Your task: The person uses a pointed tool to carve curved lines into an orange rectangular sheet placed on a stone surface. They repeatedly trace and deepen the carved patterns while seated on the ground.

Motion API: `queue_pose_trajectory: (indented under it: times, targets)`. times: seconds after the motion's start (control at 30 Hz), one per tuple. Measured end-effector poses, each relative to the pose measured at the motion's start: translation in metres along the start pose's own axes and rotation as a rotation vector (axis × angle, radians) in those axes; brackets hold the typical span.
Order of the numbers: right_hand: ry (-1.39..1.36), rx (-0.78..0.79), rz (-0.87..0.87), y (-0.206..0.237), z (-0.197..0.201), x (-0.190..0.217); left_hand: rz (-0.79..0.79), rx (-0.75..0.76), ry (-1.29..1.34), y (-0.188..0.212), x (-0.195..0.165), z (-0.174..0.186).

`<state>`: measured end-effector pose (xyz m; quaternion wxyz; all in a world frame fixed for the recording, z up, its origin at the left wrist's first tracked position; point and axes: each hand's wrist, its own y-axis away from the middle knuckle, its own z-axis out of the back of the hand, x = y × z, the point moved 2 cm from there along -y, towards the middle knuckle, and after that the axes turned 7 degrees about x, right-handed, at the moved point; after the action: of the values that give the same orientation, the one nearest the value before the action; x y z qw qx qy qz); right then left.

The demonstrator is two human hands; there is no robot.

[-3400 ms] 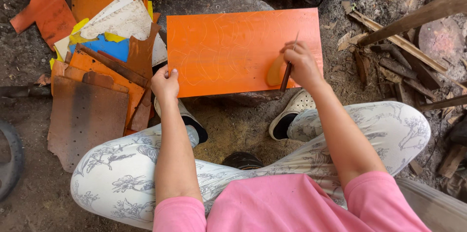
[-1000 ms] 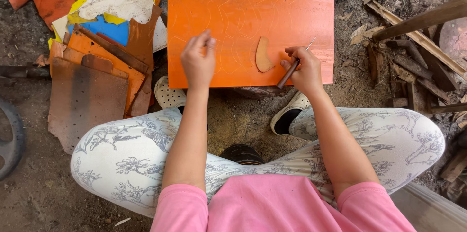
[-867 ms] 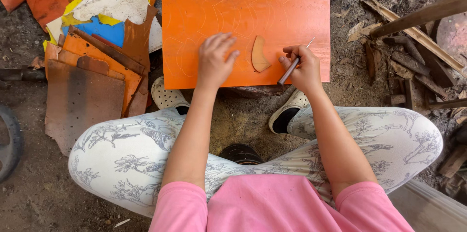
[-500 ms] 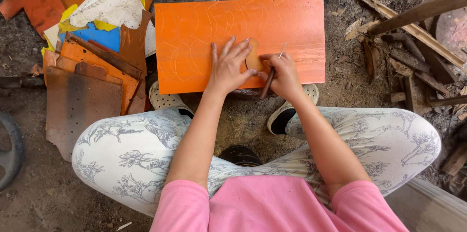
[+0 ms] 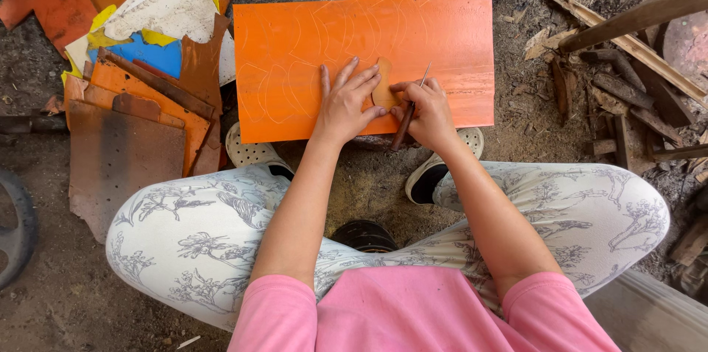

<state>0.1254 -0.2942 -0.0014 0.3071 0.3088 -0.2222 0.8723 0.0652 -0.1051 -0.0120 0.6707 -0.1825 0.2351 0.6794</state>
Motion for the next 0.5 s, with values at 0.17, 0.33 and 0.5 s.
queue_pose_trajectory:
  times: [0.17, 0.33, 0.5]
  targets:
    - [-0.031, 0.017, -0.018, 0.001, 0.001, -0.003, 0.004, 0.008, 0.021, 0.001, -0.001, 0.001]
    - [-0.035, 0.044, -0.046, 0.001, 0.001, -0.007, -0.009, 0.027, 0.111, 0.001, 0.003, 0.001]
    - [-0.197, 0.004, -0.068, 0.003, 0.007, -0.015, -0.005, -0.1, 0.255, -0.002, 0.022, 0.001]
